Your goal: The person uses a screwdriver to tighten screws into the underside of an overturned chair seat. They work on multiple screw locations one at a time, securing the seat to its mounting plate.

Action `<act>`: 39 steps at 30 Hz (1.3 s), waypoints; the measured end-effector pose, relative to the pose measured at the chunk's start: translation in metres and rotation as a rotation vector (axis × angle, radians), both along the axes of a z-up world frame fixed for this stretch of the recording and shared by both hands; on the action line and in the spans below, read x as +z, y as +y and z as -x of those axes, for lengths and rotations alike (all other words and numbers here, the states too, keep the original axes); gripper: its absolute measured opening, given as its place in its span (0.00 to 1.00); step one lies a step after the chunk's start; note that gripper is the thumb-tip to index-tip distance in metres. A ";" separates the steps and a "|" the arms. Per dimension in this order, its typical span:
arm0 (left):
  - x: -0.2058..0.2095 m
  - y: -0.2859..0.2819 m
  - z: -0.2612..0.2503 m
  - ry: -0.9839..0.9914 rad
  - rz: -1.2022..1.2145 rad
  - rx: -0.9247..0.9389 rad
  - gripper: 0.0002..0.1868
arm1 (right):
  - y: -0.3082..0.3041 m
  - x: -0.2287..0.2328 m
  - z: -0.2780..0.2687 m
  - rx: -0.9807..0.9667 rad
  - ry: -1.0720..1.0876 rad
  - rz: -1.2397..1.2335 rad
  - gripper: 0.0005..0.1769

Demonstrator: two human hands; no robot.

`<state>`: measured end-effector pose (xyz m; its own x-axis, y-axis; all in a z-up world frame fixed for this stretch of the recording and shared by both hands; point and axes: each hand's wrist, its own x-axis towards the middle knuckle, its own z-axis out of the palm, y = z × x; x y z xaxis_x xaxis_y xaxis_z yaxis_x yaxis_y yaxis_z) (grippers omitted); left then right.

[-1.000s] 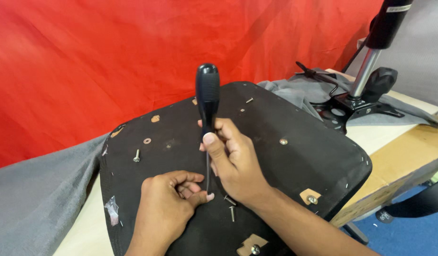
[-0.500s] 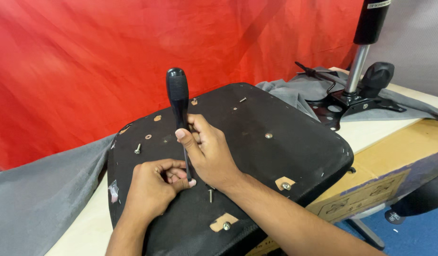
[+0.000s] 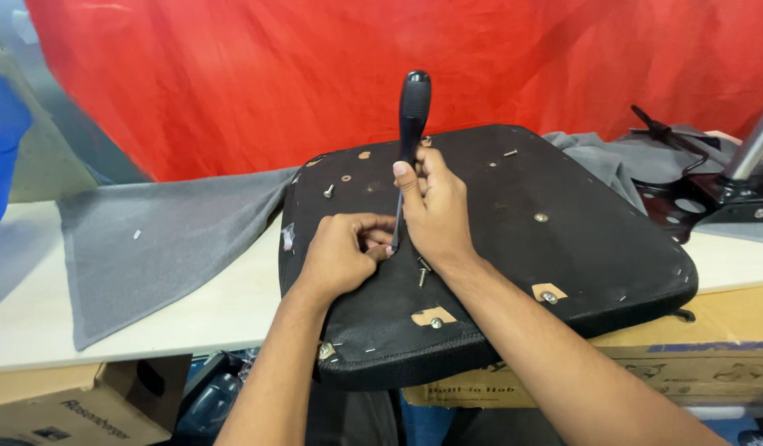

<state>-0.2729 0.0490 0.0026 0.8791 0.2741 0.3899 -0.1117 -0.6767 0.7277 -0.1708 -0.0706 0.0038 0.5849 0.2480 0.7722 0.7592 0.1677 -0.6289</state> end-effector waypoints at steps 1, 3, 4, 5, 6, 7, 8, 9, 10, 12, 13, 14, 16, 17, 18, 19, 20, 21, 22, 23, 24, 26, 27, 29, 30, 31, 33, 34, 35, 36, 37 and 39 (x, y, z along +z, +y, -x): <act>-0.002 0.001 0.001 -0.023 0.045 -0.055 0.26 | 0.000 -0.001 0.000 -0.004 -0.007 0.014 0.20; -0.004 0.004 0.001 -0.022 0.058 -0.059 0.29 | 0.001 -0.002 -0.002 -0.026 -0.018 0.035 0.19; -0.004 0.004 0.000 -0.021 0.061 -0.068 0.31 | 0.002 -0.001 -0.003 -0.025 -0.024 0.050 0.18; -0.003 0.004 0.001 -0.021 0.056 -0.068 0.30 | 0.002 -0.002 -0.003 -0.033 -0.025 0.063 0.18; -0.003 0.003 0.003 -0.021 0.051 -0.068 0.30 | 0.002 -0.002 -0.003 -0.041 -0.027 0.076 0.17; 0.000 0.002 0.003 -0.029 0.043 -0.071 0.29 | 0.001 0.000 -0.003 -0.012 -0.011 0.063 0.17; 0.003 0.002 0.004 -0.002 0.020 -0.040 0.29 | 0.001 0.001 -0.001 0.017 0.004 0.050 0.17; 0.004 0.001 0.005 0.027 -0.002 -0.016 0.29 | -0.001 0.000 0.000 0.039 0.021 0.038 0.17; 0.005 0.001 0.006 0.056 -0.025 0.008 0.28 | -0.001 -0.001 0.001 0.038 0.033 0.045 0.17; 0.008 -0.001 0.007 0.041 -0.033 0.044 0.28 | -0.002 -0.002 0.000 0.033 0.059 0.058 0.16; 0.010 -0.002 0.007 0.028 -0.032 0.068 0.29 | -0.003 -0.001 0.002 0.040 0.062 0.063 0.16; 0.013 -0.002 0.006 0.056 -0.014 0.066 0.28 | -0.004 0.000 0.004 0.047 0.066 0.067 0.16; 0.017 -0.001 0.005 0.115 0.031 0.083 0.26 | -0.001 0.004 0.004 0.051 0.076 0.068 0.16; 0.016 0.001 0.004 0.097 0.043 0.063 0.26 | -0.001 0.003 0.004 0.048 0.087 0.066 0.16; 0.016 0.003 0.003 0.079 0.056 0.043 0.25 | -0.001 0.002 0.004 0.045 0.098 0.064 0.16; 0.014 0.005 0.003 0.066 0.064 0.019 0.24 | -0.001 0.000 0.005 0.053 0.086 0.056 0.16; 0.013 0.006 0.004 0.085 0.079 0.021 0.24 | -0.001 -0.001 0.004 0.061 0.075 0.048 0.16; 0.013 0.006 0.004 0.098 0.086 0.018 0.24 | -0.001 0.000 0.003 0.064 0.056 0.032 0.17; 0.014 0.006 0.004 0.111 0.092 0.015 0.24 | 0.000 0.000 0.003 0.057 0.070 0.038 0.17; 0.016 0.006 0.003 0.129 0.093 0.012 0.25 | 0.000 0.000 0.003 0.049 0.082 0.044 0.17; 0.017 0.006 0.003 0.146 0.094 0.010 0.26 | 0.000 0.000 0.003 0.040 0.095 0.051 0.17; 0.018 0.007 0.004 0.161 0.098 0.012 0.27 | 0.001 0.000 0.003 0.045 0.098 0.044 0.17; 0.017 0.007 0.004 0.155 0.103 0.017 0.26 | 0.001 0.000 0.003 0.055 0.100 0.043 0.17; 0.015 0.008 0.005 0.150 0.105 0.019 0.25 | 0.001 -0.001 0.002 0.032 0.095 0.054 0.17; 0.015 0.009 0.005 0.150 0.104 0.016 0.24 | 0.001 -0.001 0.001 0.021 0.092 0.061 0.18; 0.015 0.009 0.004 0.148 0.101 0.011 0.23 | 0.001 -0.001 0.000 0.004 0.091 0.077 0.18; 0.015 0.008 0.004 0.157 0.117 0.015 0.21 | 0.001 -0.001 -0.002 -0.027 0.086 0.110 0.19; 0.014 0.007 0.005 0.161 0.125 0.019 0.20 | 0.000 -0.002 -0.001 -0.016 0.085 0.106 0.19; 0.015 0.007 0.005 0.171 0.134 0.027 0.18 | 0.000 -0.003 -0.001 -0.005 0.083 0.099 0.20; 0.015 0.006 0.004 0.182 0.143 0.034 0.16 | 0.000 -0.003 -0.001 0.006 0.081 0.092 0.20; 0.016 0.006 0.004 0.192 0.148 0.040 0.15 | 0.000 -0.003 0.000 0.007 0.084 0.096 0.20; 0.018 0.007 0.004 0.162 0.091 0.028 0.13 | 0.001 -0.003 0.000 0.010 0.091 0.105 0.21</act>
<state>-0.2771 0.0557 0.0210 0.9199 0.3273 0.2159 0.0303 -0.6084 0.7931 -0.1710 -0.0695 0.0009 0.6485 0.3309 0.6855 0.6968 0.1046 -0.7096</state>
